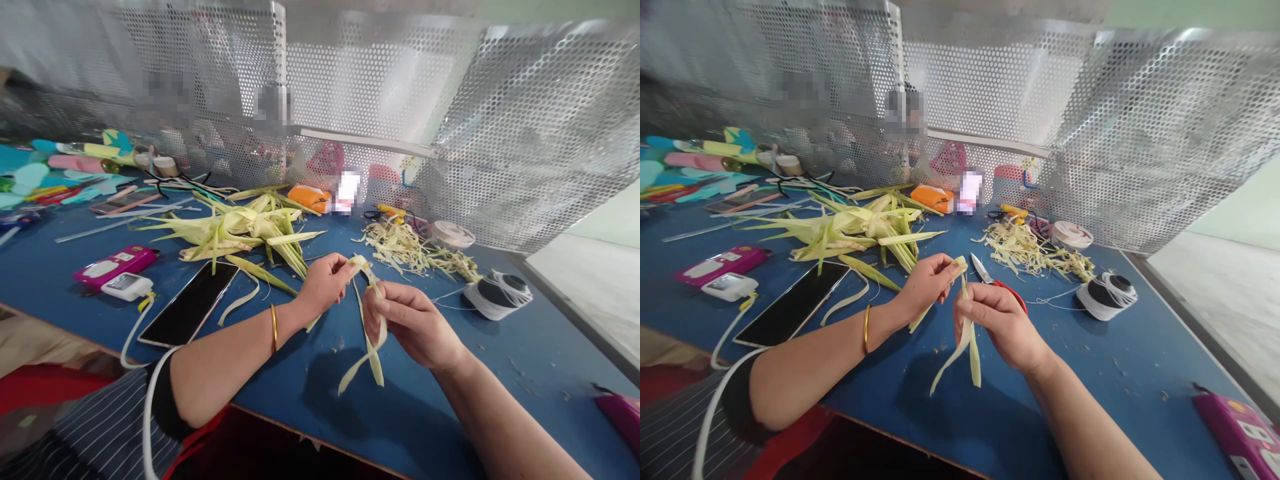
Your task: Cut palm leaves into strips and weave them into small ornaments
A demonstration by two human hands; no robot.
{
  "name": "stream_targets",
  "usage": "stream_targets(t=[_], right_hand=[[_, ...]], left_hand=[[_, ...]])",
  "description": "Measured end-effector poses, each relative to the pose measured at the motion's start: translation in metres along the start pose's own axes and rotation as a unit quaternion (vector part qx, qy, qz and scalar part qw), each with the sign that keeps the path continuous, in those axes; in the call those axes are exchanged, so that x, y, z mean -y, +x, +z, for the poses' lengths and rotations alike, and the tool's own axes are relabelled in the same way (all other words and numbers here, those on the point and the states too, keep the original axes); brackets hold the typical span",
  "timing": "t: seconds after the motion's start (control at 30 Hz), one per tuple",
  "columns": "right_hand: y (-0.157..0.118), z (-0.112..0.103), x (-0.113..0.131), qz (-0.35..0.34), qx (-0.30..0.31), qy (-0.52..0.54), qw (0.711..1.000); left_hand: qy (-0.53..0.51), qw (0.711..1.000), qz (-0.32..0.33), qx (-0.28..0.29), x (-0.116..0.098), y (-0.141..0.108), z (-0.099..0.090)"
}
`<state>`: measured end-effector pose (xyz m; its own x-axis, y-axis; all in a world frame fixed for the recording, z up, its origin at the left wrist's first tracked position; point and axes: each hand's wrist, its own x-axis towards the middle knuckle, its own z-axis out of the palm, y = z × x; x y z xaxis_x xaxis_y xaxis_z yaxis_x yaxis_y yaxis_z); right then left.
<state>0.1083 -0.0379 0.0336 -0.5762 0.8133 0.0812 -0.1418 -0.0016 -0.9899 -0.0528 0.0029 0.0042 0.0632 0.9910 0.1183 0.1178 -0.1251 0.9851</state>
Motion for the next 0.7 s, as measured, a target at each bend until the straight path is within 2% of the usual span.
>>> stream_targets(t=[0.2,0.3,0.37,0.43,0.57,0.63,0.7], right_hand=[[-0.017,-0.003,0.012,0.029,0.094,0.105,0.99],[-0.023,-0.007,0.018,0.031,0.15,0.159,0.975],[-0.024,-0.01,0.022,0.034,0.161,0.176,0.971],[-0.023,-0.013,0.025,0.045,0.125,0.17,0.977],[-0.012,-0.019,0.023,0.068,0.0,0.109,0.992],[-0.002,-0.023,0.014,0.098,-0.047,0.023,0.994],[0.007,-0.027,0.001,0.132,-0.089,-0.134,0.978]], left_hand=[[-0.01,0.999,-0.028,-0.023,0.002,0.005,-0.003],[-0.036,0.996,-0.067,-0.037,0.001,0.008,-0.004],[-0.059,0.993,-0.094,-0.042,0.0,0.009,-0.005],[-0.082,0.989,-0.112,-0.041,-0.001,0.01,-0.006],[-0.136,0.98,-0.141,-0.033,-0.001,0.012,-0.007],[-0.165,0.972,-0.162,-0.046,-0.002,0.012,-0.007],[-0.191,0.963,-0.181,-0.062,-0.004,0.012,-0.007]])
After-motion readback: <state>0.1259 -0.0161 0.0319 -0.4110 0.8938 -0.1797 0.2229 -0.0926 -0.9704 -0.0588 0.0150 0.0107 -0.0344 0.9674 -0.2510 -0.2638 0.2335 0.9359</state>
